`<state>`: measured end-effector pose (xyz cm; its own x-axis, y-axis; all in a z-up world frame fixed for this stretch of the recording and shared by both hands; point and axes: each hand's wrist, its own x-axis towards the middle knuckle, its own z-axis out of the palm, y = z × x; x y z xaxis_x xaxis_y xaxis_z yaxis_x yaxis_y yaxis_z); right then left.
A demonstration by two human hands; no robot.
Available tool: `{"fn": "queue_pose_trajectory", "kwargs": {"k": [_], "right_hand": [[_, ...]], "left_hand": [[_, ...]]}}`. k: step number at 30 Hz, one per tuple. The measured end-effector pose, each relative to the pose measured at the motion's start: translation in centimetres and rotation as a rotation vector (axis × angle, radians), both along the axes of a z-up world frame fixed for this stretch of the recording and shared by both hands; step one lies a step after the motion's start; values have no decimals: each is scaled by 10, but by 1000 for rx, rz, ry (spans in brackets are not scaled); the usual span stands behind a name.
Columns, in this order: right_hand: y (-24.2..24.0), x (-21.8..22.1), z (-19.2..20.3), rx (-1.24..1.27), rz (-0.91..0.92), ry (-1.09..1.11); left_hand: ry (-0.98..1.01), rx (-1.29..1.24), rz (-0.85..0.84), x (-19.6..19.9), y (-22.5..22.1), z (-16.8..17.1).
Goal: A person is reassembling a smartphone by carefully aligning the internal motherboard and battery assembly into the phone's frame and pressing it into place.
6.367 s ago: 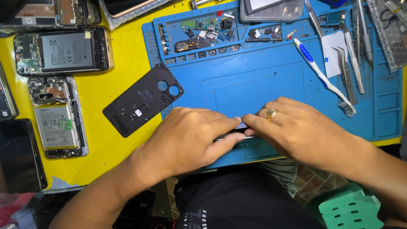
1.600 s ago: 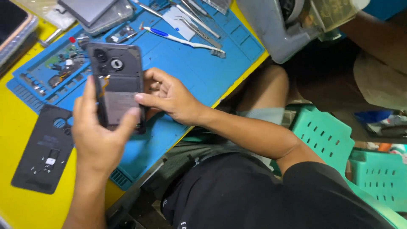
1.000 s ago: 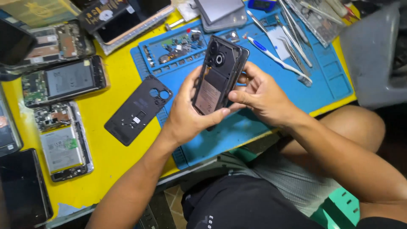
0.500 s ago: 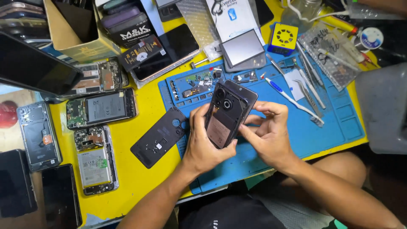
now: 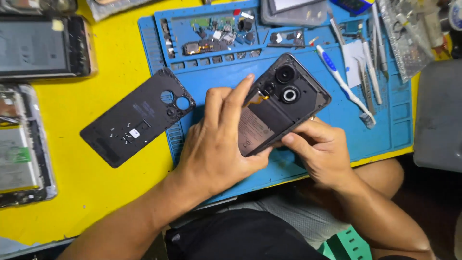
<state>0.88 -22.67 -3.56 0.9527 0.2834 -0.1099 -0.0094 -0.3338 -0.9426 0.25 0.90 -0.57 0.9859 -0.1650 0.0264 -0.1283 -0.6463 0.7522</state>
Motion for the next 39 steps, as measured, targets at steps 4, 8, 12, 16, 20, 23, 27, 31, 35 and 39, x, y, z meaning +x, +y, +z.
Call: {"fn": "queue_pose_trajectory", "kwargs": {"k": [4, 8, 12, 16, 20, 23, 27, 31, 35, 39], "right_hand": [[-6, -4, -8, 22, 65, 10], [-5, -4, -7, 32, 105, 68], [-5, -6, -15, 21, 104, 27], [-8, -7, -18, -7, 113, -35], [-6, -9, -14, -10, 89, -54], [-3, -9, -13, -14, 77, -57], [-4, -9, -17, 10, 53, -51], [-8, -6, -17, 109, 80, -2], [-9, -5, -16, -18, 196, -94], [-4, -3, -15, -1, 228, -154]], "left_hand": [[43, 59, -42, -2, 6, 3], [53, 59, -43, -3, 12, 9], [-30, 65, -25, -6, 12, 1], [-31, 54, 7, -8, 7, -4], [-18, 13, -1, -9, 5, -6], [-30, 5, 3, -10, 5, -7], [-68, 25, 8, -11, 5, -7], [-157, 120, 31, -12, 6, -2], [-179, 103, 20, -13, 7, -2], [-202, 68, 19, -14, 6, -3]]}}
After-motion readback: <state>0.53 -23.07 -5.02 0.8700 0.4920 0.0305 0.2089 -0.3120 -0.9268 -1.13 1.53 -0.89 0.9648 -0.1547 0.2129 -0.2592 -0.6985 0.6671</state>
